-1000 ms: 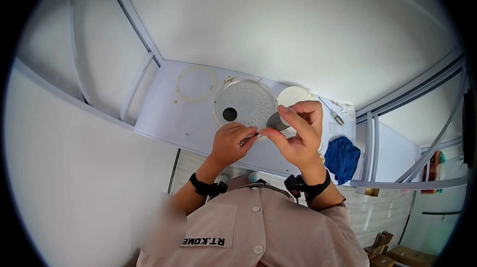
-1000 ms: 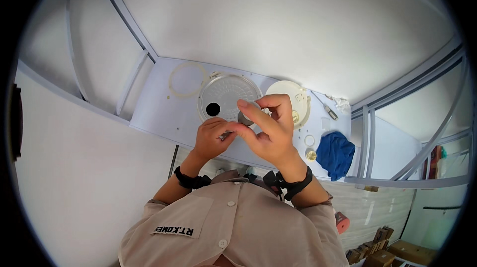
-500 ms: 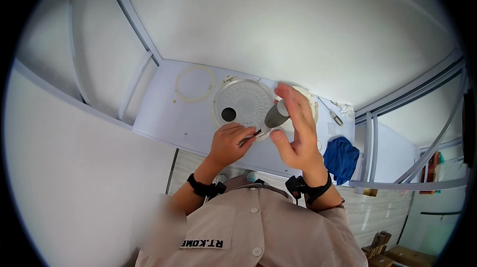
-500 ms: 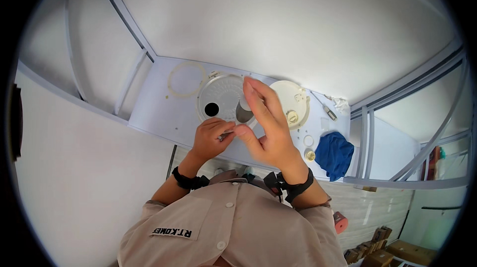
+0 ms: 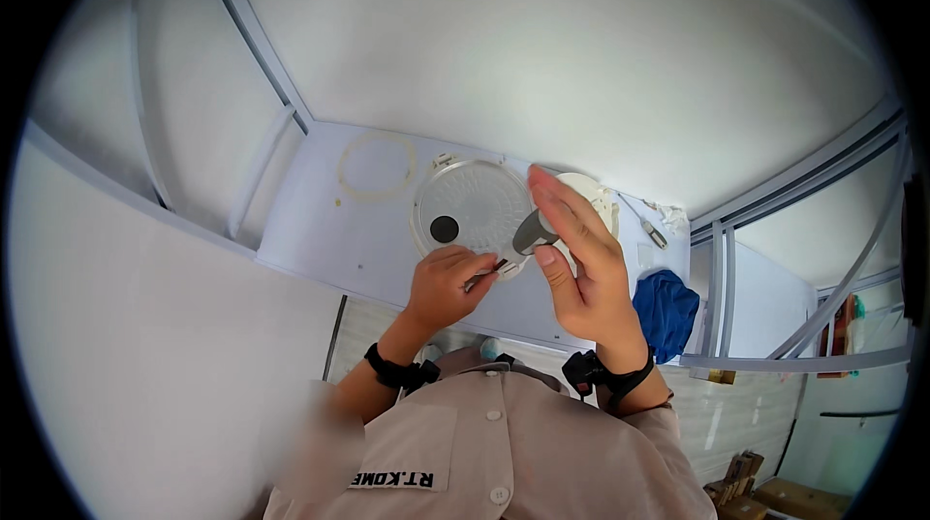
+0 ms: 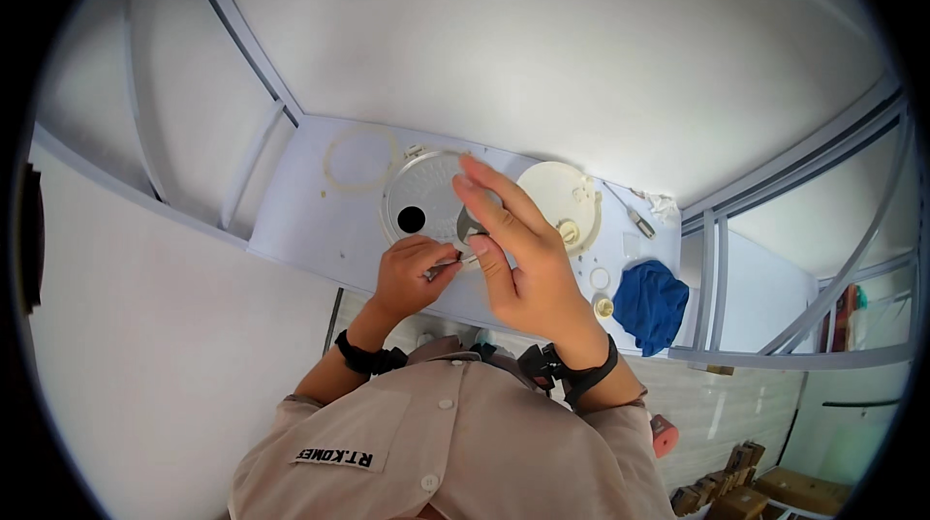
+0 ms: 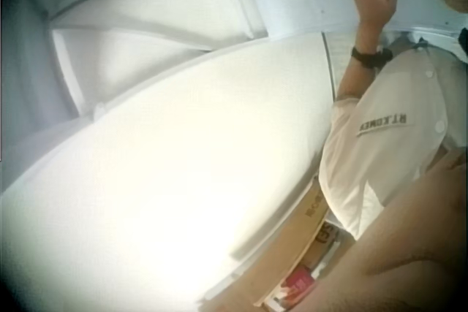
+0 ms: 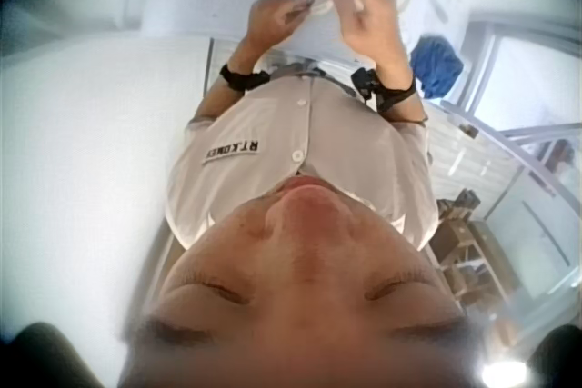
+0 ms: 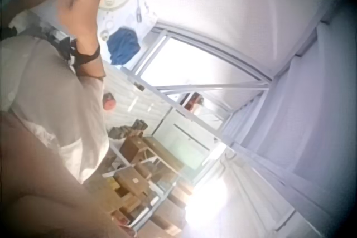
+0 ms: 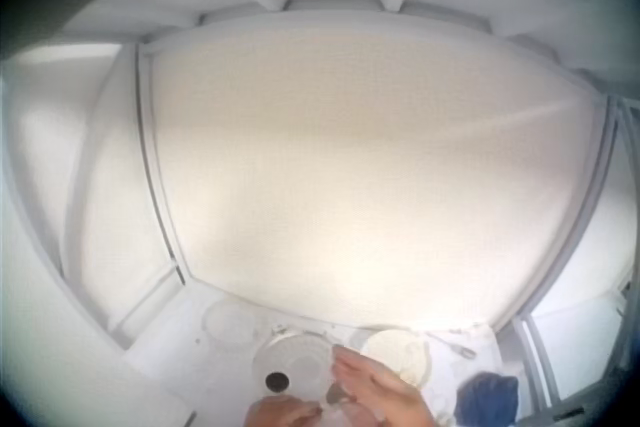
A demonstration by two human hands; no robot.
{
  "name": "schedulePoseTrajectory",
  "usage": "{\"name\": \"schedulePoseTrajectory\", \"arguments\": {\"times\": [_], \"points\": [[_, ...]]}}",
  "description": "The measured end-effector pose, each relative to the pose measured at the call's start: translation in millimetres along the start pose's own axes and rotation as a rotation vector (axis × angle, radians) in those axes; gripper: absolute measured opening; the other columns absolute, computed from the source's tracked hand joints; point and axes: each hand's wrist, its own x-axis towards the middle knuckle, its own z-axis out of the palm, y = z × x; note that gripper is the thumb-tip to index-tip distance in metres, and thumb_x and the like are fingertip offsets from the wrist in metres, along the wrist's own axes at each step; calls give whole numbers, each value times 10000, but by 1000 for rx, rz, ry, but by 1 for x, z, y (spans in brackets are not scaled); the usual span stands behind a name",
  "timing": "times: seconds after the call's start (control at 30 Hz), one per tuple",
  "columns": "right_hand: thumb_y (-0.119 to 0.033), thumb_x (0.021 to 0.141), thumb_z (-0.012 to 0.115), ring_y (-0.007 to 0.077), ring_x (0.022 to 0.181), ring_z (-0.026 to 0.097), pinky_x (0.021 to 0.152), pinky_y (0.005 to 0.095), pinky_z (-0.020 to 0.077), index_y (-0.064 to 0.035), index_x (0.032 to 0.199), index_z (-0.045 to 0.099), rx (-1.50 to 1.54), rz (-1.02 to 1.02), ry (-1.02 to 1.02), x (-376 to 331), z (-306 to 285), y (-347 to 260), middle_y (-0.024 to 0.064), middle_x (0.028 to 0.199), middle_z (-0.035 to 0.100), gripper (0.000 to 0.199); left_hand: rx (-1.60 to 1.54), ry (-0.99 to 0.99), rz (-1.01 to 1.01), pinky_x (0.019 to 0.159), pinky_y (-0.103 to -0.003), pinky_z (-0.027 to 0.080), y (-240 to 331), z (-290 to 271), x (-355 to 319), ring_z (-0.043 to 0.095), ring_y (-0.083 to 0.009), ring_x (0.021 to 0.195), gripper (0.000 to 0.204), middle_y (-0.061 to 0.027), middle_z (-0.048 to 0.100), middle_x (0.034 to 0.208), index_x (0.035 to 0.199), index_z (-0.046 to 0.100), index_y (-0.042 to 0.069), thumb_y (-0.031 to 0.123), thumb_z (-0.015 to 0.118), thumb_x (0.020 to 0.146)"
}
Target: The person assembles a white plastic appliance component on a workbench. They use a screwdriver to tighten screws into a circular lid, securing it to the main body of the device. The person handles the lid and the screwdriver throughout the process.
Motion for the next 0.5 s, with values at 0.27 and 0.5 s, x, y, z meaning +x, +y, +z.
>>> {"name": "schedulePoseTrajectory", "arguments": {"times": [0.27, 0.5], "points": [[-27, 829, 838, 295, 1048, 671, 849, 347, 572, -32, 1345, 712, -149, -59, 51, -3, 5, -2, 149, 1214, 642, 531, 10, 0, 12, 685, -363, 572, 1, -2, 2, 735, -228, 787, 209, -20, 784, 875, 982, 765, 108, 117, 866, 800], [-72, 796, 876, 291, 1033, 666, 818, 366, 566, -37, 1320, 723, -34, -94, -21, 2, 4, -2, 154, 1164, 642, 548, 10, 5, 25, 667, -356, 565, -1, 0, 2, 730, -224, 776, 205, -20, 771, 847, 966, 761, 112, 103, 866, 791]]}}
